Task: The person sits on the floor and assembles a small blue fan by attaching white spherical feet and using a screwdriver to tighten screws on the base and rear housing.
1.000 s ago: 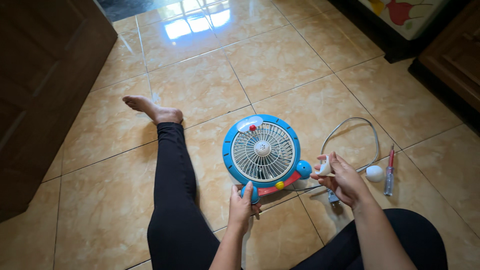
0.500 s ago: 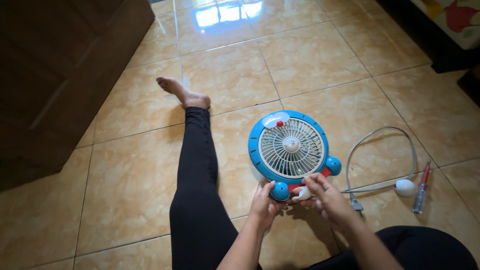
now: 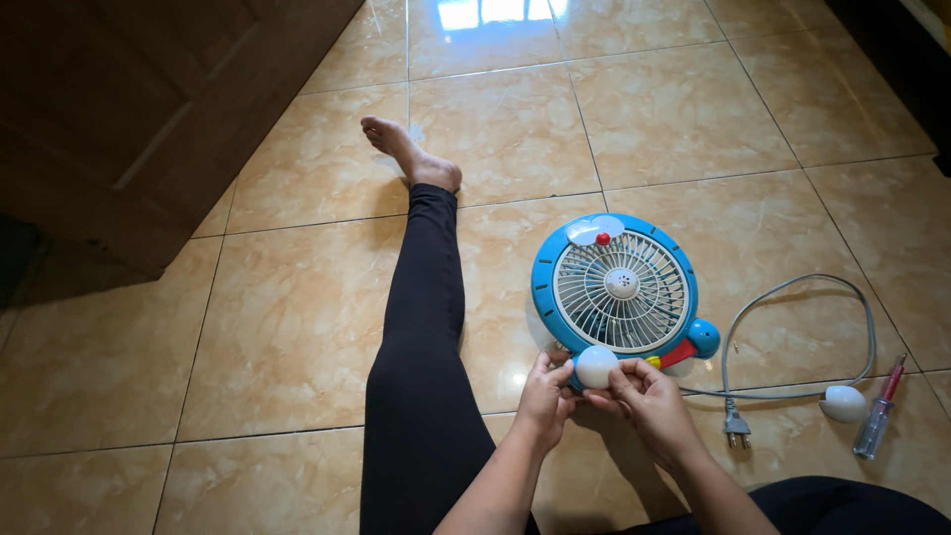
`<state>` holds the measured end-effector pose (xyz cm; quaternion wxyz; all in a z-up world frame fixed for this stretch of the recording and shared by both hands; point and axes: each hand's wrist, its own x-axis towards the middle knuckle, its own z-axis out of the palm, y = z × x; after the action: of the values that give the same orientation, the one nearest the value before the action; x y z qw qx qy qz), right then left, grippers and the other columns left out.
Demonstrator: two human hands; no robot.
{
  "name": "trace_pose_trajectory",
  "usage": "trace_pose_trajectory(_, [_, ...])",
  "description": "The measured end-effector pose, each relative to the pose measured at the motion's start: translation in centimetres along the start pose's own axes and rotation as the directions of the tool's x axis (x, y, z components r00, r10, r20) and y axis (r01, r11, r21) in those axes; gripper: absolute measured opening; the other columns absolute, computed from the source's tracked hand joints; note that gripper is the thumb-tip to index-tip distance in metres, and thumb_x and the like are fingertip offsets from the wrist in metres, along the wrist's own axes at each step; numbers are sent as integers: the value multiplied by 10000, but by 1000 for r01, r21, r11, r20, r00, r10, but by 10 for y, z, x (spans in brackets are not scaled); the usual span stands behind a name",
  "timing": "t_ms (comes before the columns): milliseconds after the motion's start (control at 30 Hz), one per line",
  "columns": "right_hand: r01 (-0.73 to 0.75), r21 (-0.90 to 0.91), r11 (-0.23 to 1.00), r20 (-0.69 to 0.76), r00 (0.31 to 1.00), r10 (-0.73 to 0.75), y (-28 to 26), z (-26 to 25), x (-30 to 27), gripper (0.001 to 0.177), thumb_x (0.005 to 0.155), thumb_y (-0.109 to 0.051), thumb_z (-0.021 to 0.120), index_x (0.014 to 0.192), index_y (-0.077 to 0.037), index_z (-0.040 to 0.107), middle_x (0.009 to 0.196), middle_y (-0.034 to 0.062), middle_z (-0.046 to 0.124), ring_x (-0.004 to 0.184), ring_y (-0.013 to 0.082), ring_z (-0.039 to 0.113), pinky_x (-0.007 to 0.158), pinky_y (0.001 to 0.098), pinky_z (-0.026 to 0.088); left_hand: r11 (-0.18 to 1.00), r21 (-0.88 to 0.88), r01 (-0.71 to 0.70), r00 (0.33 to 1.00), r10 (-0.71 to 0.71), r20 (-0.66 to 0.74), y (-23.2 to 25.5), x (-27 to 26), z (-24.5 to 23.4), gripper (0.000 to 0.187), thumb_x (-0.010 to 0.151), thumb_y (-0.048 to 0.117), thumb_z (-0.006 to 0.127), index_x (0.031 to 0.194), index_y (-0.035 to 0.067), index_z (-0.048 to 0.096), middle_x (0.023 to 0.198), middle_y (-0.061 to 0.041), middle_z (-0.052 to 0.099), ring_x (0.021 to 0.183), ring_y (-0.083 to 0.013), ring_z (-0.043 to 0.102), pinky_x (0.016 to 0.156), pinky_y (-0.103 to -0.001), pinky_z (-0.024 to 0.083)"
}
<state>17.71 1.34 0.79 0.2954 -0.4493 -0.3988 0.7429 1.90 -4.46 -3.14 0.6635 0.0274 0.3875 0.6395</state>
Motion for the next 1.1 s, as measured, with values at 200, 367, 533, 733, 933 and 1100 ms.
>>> trace_pose_trajectory(200, [-117,14,993,-6,993,118,-1,-5,0,250,978,-182,602,1088,37,647,971,177,759,861,229,759,769,350,619,999,-39,8,1000,-9,-11,13,-13,13,303,998,315,554,1228,122,516,1150,-103,669,974,-238,706,756,-376,593])
trace_pose_trajectory(367, [-74,-50,996,-26,997,73,9,-6,2,238,968,-198,640,1044,25,673,920,137,761,793,195,751,716,333,623,986,143,-79,996,82,-16,11,-13,15,445,938,326,746,1219,65,520,1129,-137,650,952,-214,677,658,-312,543])
trace_pose_trajectory(533, [-49,-73,996,-33,998,46,11,-5,4,221,949,-192,682,1017,17,661,870,126,757,742,179,740,669,318,607,986,153,-71,997,77,-30,5,-8,14,470,911,303,763,1221,59,509,1110,-153,657,904,-225,692,650,-330,591])
trace_pose_trajectory(733, [115,-256,960,-32,991,-127,-1,-1,-2,213,916,-162,704,1051,-12,635,821,104,743,672,148,709,593,296,581,996,72,-43,999,42,11,9,-9,14,445,932,244,714,1225,25,460,1134,-166,647,940,-276,725,712,-404,651])
trace_pose_trajectory(933, [181,-407,896,-11,979,-203,-21,0,1,173,948,-124,697,1077,-10,712,804,85,705,642,98,638,555,269,522,996,85,-30,999,27,31,6,-6,10,432,955,229,693,1252,28,452,1174,-192,648,967,-287,727,731,-397,641])
trace_pose_trajectory(1100, [182,-515,838,-92,960,-265,-27,11,-5,161,914,-132,713,1009,-2,704,806,92,730,656,99,710,564,282,603,996,75,-46,998,42,54,2,-1,6,391,969,174,671,1259,29,452,1200,-197,648,970,-304,720,751,-405,641])
